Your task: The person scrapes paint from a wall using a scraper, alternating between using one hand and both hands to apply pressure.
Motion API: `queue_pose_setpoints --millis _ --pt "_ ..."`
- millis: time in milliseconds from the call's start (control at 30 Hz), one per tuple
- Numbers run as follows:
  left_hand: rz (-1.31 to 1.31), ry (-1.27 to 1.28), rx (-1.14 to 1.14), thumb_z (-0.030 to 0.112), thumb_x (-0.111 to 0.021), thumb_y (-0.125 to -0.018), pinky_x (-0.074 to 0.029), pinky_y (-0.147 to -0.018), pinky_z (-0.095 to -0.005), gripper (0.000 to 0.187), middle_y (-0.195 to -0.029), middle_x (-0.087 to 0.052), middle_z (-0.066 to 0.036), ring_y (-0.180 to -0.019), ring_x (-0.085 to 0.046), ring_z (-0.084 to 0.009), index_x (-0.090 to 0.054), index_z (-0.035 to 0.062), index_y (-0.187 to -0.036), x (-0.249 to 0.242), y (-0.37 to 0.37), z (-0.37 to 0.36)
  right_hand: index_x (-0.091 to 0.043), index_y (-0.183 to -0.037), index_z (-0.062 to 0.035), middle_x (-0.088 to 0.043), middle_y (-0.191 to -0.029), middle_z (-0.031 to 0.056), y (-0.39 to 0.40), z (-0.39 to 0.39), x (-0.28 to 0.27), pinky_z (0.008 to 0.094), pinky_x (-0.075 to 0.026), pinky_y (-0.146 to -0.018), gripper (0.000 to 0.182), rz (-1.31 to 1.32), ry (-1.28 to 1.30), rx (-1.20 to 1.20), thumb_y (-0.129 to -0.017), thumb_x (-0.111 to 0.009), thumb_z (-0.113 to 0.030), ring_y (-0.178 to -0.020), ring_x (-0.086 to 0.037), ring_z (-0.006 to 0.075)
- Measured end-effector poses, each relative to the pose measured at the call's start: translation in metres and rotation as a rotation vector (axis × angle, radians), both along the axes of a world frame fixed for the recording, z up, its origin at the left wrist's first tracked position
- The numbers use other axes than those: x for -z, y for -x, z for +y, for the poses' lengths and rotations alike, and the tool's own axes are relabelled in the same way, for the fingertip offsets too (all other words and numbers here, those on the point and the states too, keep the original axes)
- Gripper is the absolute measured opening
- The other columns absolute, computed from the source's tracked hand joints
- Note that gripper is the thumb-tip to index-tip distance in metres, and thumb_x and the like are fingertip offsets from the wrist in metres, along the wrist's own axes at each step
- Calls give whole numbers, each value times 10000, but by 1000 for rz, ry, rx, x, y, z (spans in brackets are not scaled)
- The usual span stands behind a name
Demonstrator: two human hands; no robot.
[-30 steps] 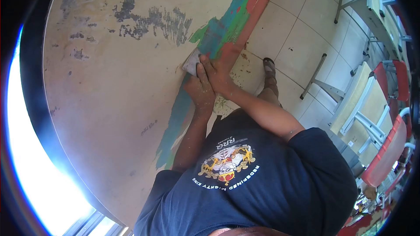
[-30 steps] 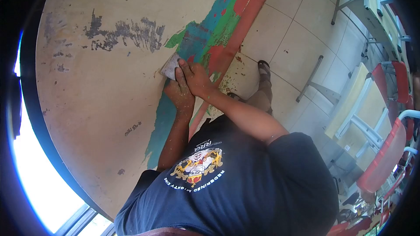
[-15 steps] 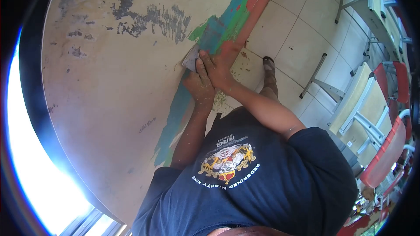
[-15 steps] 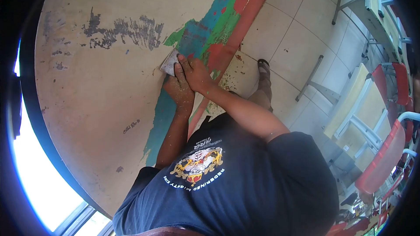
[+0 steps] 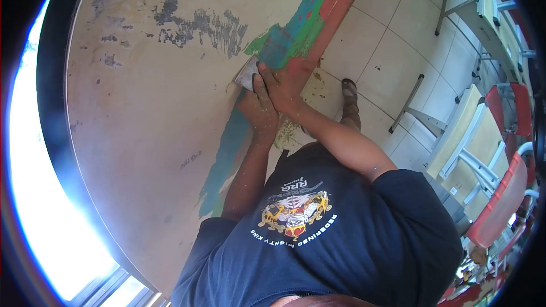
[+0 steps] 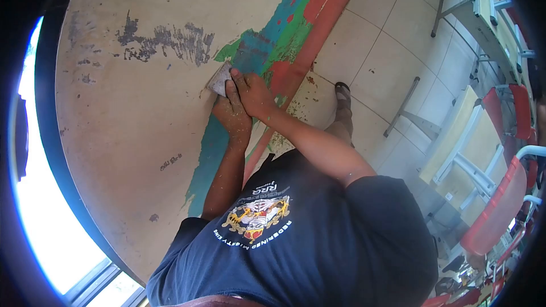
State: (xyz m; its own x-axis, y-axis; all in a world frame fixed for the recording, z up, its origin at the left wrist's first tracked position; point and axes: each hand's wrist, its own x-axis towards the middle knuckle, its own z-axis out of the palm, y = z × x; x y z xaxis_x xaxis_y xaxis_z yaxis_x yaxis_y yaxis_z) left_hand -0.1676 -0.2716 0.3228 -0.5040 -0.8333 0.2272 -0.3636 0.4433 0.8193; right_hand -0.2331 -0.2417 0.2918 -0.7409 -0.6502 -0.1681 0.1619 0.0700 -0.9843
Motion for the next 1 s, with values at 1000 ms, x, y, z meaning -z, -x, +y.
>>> queue_pose_setpoints --millis 1000 --pt "-73 -248 44 310 -498 -1049 -475 -625 -340 426 -774 -679 -149 -704 -619 -131 -662 -77 -976 -22 -9 -5 -604 -881 61 -573 -673 172 20 17 -18 386 -436 -592 606 -41 -7 -202 -1021 -468 -513 -591 -526 256"
